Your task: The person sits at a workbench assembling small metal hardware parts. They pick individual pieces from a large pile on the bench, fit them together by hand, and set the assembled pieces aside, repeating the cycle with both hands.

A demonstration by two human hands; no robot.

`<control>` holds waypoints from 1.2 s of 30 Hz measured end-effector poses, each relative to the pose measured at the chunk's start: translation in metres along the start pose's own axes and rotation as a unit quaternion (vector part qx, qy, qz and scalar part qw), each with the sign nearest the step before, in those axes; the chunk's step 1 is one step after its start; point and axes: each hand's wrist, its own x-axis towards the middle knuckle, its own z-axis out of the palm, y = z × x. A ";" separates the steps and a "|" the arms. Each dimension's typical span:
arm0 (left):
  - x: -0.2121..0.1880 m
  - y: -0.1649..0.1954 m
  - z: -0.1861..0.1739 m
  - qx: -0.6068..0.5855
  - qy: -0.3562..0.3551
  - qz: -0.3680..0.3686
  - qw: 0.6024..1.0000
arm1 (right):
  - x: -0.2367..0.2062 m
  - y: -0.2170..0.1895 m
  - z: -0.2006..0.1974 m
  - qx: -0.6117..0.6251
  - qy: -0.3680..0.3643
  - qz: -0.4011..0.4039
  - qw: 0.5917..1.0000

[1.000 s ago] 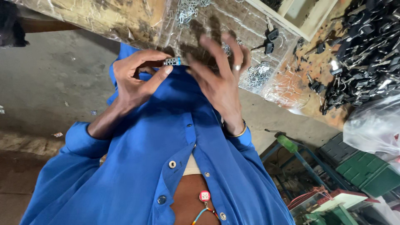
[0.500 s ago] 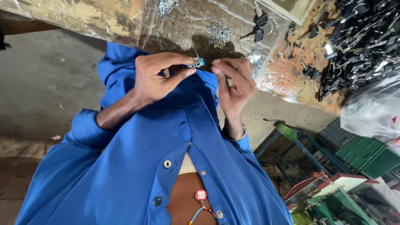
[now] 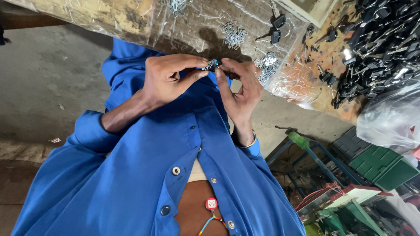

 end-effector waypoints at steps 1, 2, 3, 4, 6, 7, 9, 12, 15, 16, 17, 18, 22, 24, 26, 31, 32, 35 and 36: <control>-0.001 0.000 0.000 0.005 0.000 0.012 1.000 | -0.001 0.000 0.002 -0.065 0.010 -0.040 0.997; -0.001 -0.001 0.000 0.009 0.000 0.025 1.000 | -0.003 -0.001 0.004 -0.129 0.021 -0.080 0.988; -0.001 -0.001 0.000 0.030 -0.004 0.040 0.999 | -0.004 0.000 0.006 -0.194 0.032 -0.120 0.973; -0.001 -0.002 0.001 0.051 -0.008 0.055 0.997 | -0.004 0.001 0.006 -0.207 0.030 -0.140 0.968; -0.001 -0.002 0.003 0.073 -0.012 0.073 0.995 | -0.006 0.003 0.003 -0.236 0.026 -0.178 0.955; -0.001 -0.002 0.004 0.077 -0.012 0.077 0.994 | -0.006 0.005 -0.002 -0.228 -0.001 -0.158 0.961; -0.001 -0.001 0.006 0.071 -0.015 0.070 0.995 | -0.006 0.009 -0.017 -0.209 -0.055 -0.116 0.969; 0.000 -0.002 0.008 0.045 -0.024 0.040 0.998 | -0.011 0.016 -0.032 -0.187 0.034 0.026 0.981; -0.001 -0.004 0.008 0.022 -0.028 0.011 0.999 | -0.012 0.024 -0.047 -0.327 0.107 -0.084 0.935; -0.001 -0.005 0.008 0.014 -0.028 0.003 1.000 | -0.012 0.028 -0.048 -0.343 0.090 -0.110 0.929; -0.002 -0.007 0.008 0.006 -0.028 -0.004 1.000 | -0.011 0.031 -0.048 -0.359 0.074 -0.137 0.920; -0.003 -0.008 0.008 -0.006 -0.026 -0.012 1.000 | -0.011 0.034 -0.048 -0.374 0.059 -0.163 0.911; -0.006 -0.013 0.009 -0.042 -0.011 -0.037 0.998 | -0.017 0.039 -0.046 -0.359 0.019 -0.209 0.910; -0.006 -0.014 0.008 -0.045 -0.003 -0.039 0.998 | -0.017 0.041 -0.044 -0.339 0.021 -0.253 0.906; -0.006 -0.015 0.006 -0.037 0.003 -0.042 0.998 | -0.019 0.038 -0.039 -0.274 -0.005 -0.222 0.936; -0.007 -0.015 0.002 -0.015 0.006 -0.037 0.999 | -0.016 0.030 -0.018 -0.162 -0.013 -0.156 0.974; -0.007 -0.015 0.001 -0.007 0.008 -0.030 1.000 | -0.014 0.029 -0.013 -0.150 -0.008 -0.153 0.977; -0.009 -0.017 -0.002 0.011 0.004 -0.025 1.000 | -0.010 0.025 0.002 -0.140 0.002 -0.155 0.978; -0.010 -0.018 -0.003 0.008 0.005 -0.026 1.000 | -0.010 0.024 0.006 -0.142 0.006 -0.159 0.977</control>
